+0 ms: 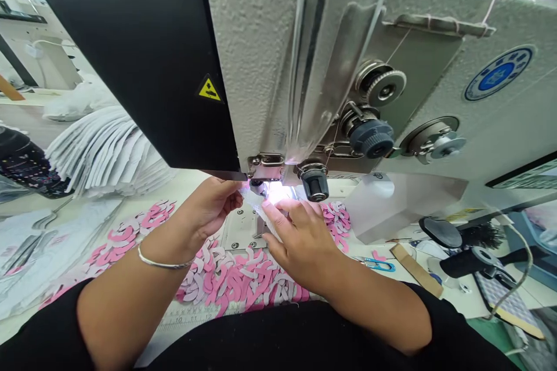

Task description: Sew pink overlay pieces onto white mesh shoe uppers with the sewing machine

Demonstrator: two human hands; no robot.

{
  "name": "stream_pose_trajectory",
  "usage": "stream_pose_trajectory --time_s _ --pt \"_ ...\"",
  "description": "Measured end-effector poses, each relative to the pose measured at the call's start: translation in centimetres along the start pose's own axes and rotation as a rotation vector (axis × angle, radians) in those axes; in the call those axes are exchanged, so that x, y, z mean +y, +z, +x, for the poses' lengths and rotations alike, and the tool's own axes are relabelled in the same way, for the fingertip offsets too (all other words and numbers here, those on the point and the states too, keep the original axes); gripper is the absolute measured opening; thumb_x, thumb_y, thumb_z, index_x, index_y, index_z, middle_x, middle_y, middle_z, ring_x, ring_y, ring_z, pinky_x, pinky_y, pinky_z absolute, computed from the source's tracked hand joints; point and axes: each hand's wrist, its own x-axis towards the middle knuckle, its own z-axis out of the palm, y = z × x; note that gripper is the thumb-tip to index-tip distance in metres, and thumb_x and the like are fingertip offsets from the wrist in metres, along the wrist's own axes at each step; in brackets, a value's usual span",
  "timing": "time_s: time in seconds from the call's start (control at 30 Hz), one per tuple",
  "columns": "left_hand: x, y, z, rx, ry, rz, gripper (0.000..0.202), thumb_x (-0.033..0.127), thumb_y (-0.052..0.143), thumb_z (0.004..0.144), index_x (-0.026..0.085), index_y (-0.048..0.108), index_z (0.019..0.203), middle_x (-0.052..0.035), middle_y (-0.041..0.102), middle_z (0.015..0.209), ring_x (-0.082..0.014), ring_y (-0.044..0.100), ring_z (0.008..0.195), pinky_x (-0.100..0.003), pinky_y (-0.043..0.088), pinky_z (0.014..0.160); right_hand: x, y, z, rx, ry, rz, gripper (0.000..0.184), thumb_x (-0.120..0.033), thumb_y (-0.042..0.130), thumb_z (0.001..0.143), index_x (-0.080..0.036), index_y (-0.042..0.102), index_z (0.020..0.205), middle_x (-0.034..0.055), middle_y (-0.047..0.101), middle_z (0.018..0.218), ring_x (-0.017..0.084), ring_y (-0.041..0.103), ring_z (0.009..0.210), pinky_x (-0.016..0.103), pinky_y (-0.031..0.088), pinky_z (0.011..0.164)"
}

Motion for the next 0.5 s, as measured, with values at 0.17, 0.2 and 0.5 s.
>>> stream_pose_trajectory --time_s 0.17,0.2,0.5 --pt "-0.4 0.7 0.7 0.042 0.006 -0.032 0.026 0.021 0.089 0.054 0.018 0.068 0.069 0.0029 0.059 0.059 -0.007 0.047 0.047 -0.019 0.04 0.042 -0.2 1.0 -0.2 0.077 0.032 0.033 0.04 -0.037 0.054 0.097 -0.022 0.056 0.135 0.0097 0.061 0.12 0.024 0.054 0.105 0.044 0.04 0.097" --pt "-0.5 0.6 0.8 0.049 -0.001 -0.037 0.025 0.02 0.089 0.054 0.018 0.068 0.068 0.0027 0.059 0.058 -0.0073 0.047 0.047 -0.02 0.04 0.042 -0.2 1.0 -0.2 0.084 0.03 0.034 0.039 -0.036 0.054 0.097 -0.022 0.057 0.134 0.0098 0.061 0.12 0.024 0.054 0.105 0.044 0.04 0.097" --pt "-1.0 0.0 0.8 0.017 -0.039 0.006 0.023 0.023 0.087 0.06 0.017 0.067 0.071 0.0 0.062 0.063 -0.0088 0.052 0.051 -0.021 0.043 0.047 0.0 0.7 0.0 0.093 0.004 0.022 0.033 -0.031 0.053 0.098 -0.022 0.059 0.129 0.0094 0.064 0.119 0.023 0.055 0.105 0.043 0.039 0.097"
